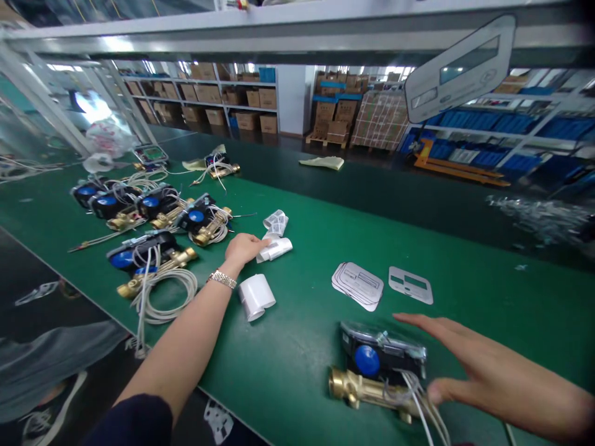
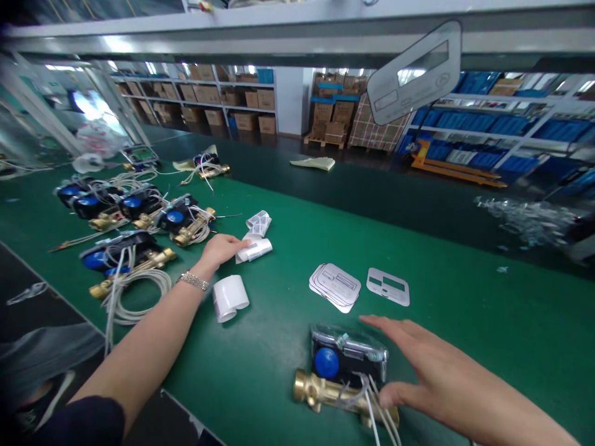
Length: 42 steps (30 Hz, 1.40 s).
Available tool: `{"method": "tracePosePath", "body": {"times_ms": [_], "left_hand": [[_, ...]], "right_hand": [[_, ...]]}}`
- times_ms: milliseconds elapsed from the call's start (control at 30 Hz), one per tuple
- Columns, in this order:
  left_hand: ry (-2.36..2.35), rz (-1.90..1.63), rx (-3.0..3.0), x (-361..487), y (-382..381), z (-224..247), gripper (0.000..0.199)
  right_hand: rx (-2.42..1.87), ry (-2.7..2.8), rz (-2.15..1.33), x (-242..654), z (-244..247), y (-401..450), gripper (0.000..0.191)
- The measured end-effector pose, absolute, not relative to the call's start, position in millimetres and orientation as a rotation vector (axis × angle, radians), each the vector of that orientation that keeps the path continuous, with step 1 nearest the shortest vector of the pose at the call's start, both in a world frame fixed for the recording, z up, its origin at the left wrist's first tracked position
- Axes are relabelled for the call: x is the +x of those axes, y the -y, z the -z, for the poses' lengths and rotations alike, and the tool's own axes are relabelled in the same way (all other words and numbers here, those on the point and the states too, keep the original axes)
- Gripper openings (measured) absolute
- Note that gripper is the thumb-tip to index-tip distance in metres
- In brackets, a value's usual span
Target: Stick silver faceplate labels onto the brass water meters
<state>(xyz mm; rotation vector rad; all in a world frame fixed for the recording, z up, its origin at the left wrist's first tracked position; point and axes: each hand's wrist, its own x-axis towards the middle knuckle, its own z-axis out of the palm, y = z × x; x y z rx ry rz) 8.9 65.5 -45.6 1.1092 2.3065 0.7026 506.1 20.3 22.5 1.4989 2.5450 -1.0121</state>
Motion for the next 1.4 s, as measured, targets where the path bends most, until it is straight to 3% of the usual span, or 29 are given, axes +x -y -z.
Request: {"method": "tracePosePath", "body": {"times_ms": [200, 300, 433, 600, 733, 800, 933, 1033, 1233, 1400], "left_hand": [[-1.874, -1.112, 1.146, 19.3, -59.7, 56.4, 0.029], [-1.685, -1.238, 1.157, 23.1, -59.7, 55.2, 0.025], [-1.547, -1.32, 1.129, 31.3, -60.5, 57.0, 0.028], [-1.508, -1.305, 1.119, 35.4, -60.6, 61.7, 0.043], [-1.585, -1.275, 1.122, 29.0, -62.2, 67.1, 0.053], [-1.62, -1.289, 1.127, 26.8, -63.4, 69.5, 0.054], [-1.633, -1.307, 1.159, 28.3, -64.6, 71.1, 0.056], [-1.625, -1.309, 1.157, 30.9, -64.7, 71.0, 0.054], [-1.629, -1.316, 1.072, 32.8, -64.7, 70.6, 0.047], [-1.722, -1.256, 1.066, 33.4, -65.6, 69.3, 0.048]], "right_hand": [[1.242, -2.809, 1.157, 402.8, -48.1, -83.9, 0.042], [1.266, -2.769, 1.487, 326.4, -32.6, -114.4, 0.037], [1.436, -2.668, 1.532, 255.1, 3.8, -140.6, 0.036], [1.559, -2.746, 1.319, 218.0, 30.5, -149.6, 0.033], [1.667, -3.045, 0.959, 211.4, 27.4, -144.4, 0.022], [1.604, -3.239, 0.764, 210.1, 24.1, -137.8, 0.025], [1.343, -3.48, 0.505, 205.5, 23.0, -126.4, 0.01], [1.232, -3.555, 0.38, 202.8, 24.6, -125.2, 0.009], [1.016, -3.622, 0.335, 202.3, 26.9, -123.1, 0.014], [0.943, -3.644, 0.588, 200.8, 23.8, -121.1, 0.011]]}}
